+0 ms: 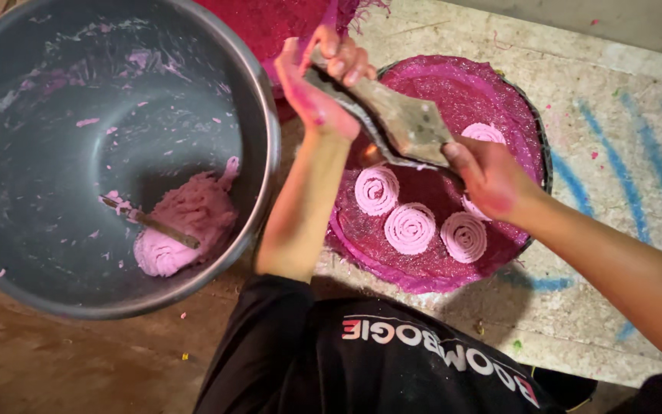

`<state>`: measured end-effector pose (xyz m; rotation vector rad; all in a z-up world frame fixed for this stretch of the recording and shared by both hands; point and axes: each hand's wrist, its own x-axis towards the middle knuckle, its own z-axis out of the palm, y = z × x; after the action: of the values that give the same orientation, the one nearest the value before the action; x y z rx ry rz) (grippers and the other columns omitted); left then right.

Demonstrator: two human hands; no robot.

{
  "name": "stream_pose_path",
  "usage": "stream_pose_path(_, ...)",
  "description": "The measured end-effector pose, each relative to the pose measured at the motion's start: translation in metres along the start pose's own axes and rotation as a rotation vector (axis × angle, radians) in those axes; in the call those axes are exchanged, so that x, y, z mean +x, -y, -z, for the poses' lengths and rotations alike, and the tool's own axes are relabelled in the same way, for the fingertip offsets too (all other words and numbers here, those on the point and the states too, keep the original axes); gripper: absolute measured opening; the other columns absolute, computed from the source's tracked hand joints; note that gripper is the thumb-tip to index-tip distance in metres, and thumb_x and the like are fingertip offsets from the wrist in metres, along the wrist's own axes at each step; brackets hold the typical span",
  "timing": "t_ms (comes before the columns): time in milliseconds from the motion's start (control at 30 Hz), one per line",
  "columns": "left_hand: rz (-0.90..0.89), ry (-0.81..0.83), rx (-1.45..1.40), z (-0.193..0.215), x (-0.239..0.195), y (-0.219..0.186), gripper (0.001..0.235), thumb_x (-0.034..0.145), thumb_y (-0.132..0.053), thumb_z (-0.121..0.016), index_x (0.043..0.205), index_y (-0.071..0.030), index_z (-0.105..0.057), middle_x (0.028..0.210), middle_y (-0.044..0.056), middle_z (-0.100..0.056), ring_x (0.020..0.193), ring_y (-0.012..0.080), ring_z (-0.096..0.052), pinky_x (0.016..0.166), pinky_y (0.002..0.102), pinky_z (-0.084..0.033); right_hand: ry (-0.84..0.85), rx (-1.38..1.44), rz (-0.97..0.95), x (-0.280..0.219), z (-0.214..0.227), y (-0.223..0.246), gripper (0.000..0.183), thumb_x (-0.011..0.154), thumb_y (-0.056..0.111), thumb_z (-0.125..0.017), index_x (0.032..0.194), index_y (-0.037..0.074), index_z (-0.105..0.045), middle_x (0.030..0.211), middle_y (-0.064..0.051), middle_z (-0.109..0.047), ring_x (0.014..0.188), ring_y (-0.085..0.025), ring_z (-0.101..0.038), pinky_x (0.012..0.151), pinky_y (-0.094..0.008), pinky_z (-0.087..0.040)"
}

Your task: The person scoops pink dough from a large metal bowl and uses a handheld metal press to extrude spiral-shaped rolls onto a pink mesh-covered circular tray. They repeat this process, filling the tray with multiple rolls, then move to a second tray and continue the same procedure.

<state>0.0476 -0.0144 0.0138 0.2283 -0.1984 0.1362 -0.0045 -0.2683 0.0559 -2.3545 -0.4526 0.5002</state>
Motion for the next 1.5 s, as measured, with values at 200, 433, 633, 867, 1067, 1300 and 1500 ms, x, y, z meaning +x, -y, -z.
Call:
stream_pose_path(200, -0.076, -0.01, 0.117, -0.013, -0.025, -0.028, 0.046, 0.1, -0.054, -0.036, 0.081, -0.013, -0.045, 0.066, -0.002, -0.041, 0.062, 0.0162, -0.043, 0.071, 0.037, -0.04, 0.09, 0.041, 0.03, 0.001, -0.019, 0.001, 0.051, 0.11, 0.04, -0.037, 0.113, -0.001, -0.067, 0.063, -0.01, -0.053, 0.061, -0.017, -0.051, 0.06, -0.038, -0.046)
stream_pose_path(433, -0.055, 0.041, 0.591, 0.013, -0.072, -0.023, 0.072, 0.101, -0.061, -0.024, 0.117, -0.002, -0.064, 0.108, 0.007, -0.067, 0.101, 0.0218, -0.061, 0.094, 0.037, -0.047, 0.14, 0.237, 0.132, -0.02, -0.02, -0.02, 0.041, 0.107, 0.032, -0.044, 0.124, 0.001, -0.065, 0.073, 0.001, -0.051, 0.067, -0.01, -0.046, 0.058, -0.03, -0.043)
stream_pose_path(633, 0.145, -0.153, 0.922, 0.092, -0.14, 0.002, 0.046, 0.105, -0.008, -0.055, 0.149, 0.003, -0.047, 0.113, 0.011, -0.065, 0.082, 0.0155, -0.058, 0.064, 0.029, -0.045, 0.129, 0.392, 0.113, -0.027, -0.026, -0.03, 0.037, 0.107, 0.032, -0.045, 0.121, 0.003, -0.065, 0.075, 0.003, -0.056, 0.068, -0.007, -0.053, 0.06, -0.026, -0.047)
stream_pose_path(867, -0.266, 0.045, 1.524, 0.093, -0.169, -0.007, 0.041, 0.096, -0.001, -0.069, 0.132, -0.015, -0.054, 0.129, 0.016, -0.063, 0.073, 0.0102, -0.066, 0.06, 0.023, -0.054, 0.024, 0.41, 0.122, -0.024, -0.043, -0.031, 0.043, 0.11, 0.039, -0.045, 0.107, 0.0, -0.064, 0.073, 0.0, -0.056, 0.066, -0.008, -0.054, 0.06, -0.027, -0.047)
stream_pose_path(1067, 0.094, 0.014, 2.161, 0.059, -0.197, -0.003, 0.046, 0.095, -0.017, -0.072, 0.14, -0.017, -0.061, 0.098, -0.002, -0.08, 0.049, 0.0126, -0.065, 0.04, 0.031, -0.05, -0.087, 0.554, 0.18, -0.048, -0.046, -0.042, 0.062, 0.107, 0.057, -0.04, 0.124, 0.001, -0.062, 0.081, 0.0, -0.061, 0.069, -0.007, -0.055, 0.061, -0.025, -0.045)
stream_pose_path(1300, -0.245, 0.058, 2.234, 0.049, -0.201, 0.012, 0.056, 0.08, -0.022, -0.085, 0.133, -0.023, -0.064, 0.086, 0.004, -0.074, 0.077, 0.0247, -0.072, 0.065, 0.039, -0.057, -0.22, 0.806, 0.214, -0.091, -0.069, -0.072, 0.08, 0.103, 0.071, -0.043, 0.124, -0.004, -0.057, 0.085, -0.006, -0.061, 0.071, -0.013, -0.056, 0.063, -0.029, -0.046)
stream_pose_path(1500, -0.131, 0.066, 2.136, 0.041, -0.194, 0.014, 0.067, 0.076, -0.014, -0.086, 0.137, -0.019, -0.059, 0.082, 0.002, -0.071, 0.083, 0.0271, -0.067, 0.075, 0.042, -0.053, -0.362, 0.959, 0.175, -0.122, -0.089, -0.101, 0.09, 0.097, 0.078, -0.048, 0.125, -0.007, -0.055, 0.087, -0.011, -0.062, 0.07, -0.018, -0.058, 0.061, -0.033, -0.048)
